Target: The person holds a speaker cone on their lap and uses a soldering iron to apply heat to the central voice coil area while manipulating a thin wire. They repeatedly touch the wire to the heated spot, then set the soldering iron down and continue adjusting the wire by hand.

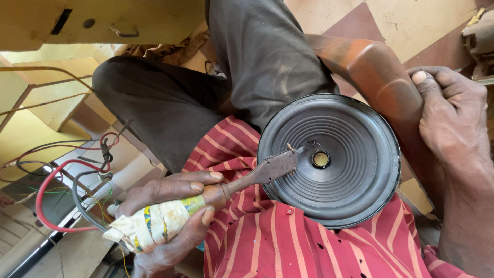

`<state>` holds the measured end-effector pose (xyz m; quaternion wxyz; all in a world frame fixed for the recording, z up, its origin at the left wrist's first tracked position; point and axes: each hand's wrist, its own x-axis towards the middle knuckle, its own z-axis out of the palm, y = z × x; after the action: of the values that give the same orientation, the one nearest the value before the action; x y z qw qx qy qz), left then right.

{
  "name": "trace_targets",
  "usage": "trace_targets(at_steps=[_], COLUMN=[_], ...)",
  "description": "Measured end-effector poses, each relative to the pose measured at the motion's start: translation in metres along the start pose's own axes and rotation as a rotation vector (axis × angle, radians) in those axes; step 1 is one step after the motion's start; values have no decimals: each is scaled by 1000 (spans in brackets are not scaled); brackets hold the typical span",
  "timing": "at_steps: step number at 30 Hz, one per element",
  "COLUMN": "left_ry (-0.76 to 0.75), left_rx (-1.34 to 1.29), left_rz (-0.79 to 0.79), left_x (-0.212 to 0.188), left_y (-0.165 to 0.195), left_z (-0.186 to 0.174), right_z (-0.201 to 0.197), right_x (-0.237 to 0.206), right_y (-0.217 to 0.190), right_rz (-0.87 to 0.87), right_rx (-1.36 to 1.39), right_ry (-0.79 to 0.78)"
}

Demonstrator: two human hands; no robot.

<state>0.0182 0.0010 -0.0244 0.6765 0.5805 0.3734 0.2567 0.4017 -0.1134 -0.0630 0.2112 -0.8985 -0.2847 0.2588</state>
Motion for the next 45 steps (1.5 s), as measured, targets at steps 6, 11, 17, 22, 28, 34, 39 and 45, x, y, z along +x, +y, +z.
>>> trace_targets(at_steps=[6,11,17,22,28,34,39,45], left_ry=[2,29,20,70,3,-12,-31,32], left_rx=[2,2,-27,-14,-4,16,69,-1], left_rz=[-26,-14,-15,-96,-32,19,112,44], left_x=[-3,-2,-4,-5,-2,-1,4,4], left_y=[1,-2,1,5,3,0,-2,-5], left_z=[1,2,5,6,2,1,0,10], right_z=[0,-1,0,0,0,-1,0,-1], right_x=[0,0,0,0,0,0,0,0], right_y=[0,0,-1,-1,0,-1,-1,-1], right_rz=[-24,-17,-7,-8,-29,-13,-3,-27], right_rx=[56,73,42,71,60,26,58,37], right_ry=[0,-2,5,-2,4,10,8,-1])
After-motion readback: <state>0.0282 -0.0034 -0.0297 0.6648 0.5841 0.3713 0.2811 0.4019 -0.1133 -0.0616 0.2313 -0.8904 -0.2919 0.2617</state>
